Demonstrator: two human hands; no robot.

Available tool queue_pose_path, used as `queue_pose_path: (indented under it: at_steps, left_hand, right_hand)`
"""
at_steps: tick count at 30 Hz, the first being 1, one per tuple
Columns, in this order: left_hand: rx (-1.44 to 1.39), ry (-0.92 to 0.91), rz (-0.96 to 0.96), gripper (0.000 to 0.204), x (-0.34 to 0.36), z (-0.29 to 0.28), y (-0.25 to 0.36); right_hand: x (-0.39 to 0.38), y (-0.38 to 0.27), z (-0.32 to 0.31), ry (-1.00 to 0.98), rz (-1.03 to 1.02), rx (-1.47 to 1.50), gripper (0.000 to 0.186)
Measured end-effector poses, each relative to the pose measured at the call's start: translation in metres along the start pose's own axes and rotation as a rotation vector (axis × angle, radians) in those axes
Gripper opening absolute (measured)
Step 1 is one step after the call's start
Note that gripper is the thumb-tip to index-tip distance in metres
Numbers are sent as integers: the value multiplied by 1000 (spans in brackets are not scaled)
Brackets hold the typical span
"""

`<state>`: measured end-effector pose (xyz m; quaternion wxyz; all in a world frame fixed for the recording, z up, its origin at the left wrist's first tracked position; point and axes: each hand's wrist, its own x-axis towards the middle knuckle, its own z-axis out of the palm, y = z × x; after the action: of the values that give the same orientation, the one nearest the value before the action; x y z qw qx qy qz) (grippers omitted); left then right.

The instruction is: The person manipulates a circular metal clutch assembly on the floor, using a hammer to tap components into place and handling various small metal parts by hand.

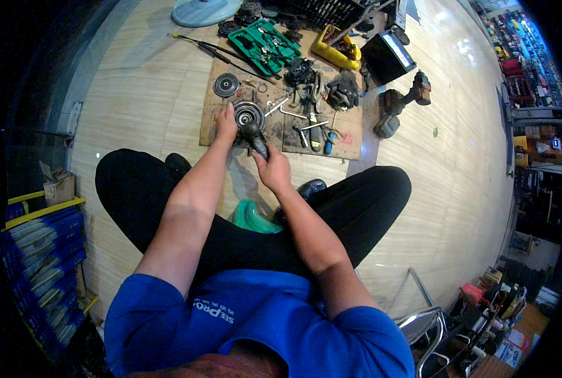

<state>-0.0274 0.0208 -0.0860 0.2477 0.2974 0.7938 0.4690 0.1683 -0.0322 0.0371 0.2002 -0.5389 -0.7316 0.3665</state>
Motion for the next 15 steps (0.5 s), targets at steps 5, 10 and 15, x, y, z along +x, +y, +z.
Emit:
queue_pose_path:
  at_steps: [5, 10, 15]
  left_hand:
    - [6, -10, -12, 52, 1, -4, -3]
    - [14, -24, -26, 55, 1, -3, -5]
    - [26, -11, -17, 54, -1, -3, -1]
  right_hand:
    - [3, -7, -11, 78, 0, 68, 35]
    - [10, 3, -12, 182, 11, 91, 33]
    - [17, 9, -5, 137, 10, 68, 35]
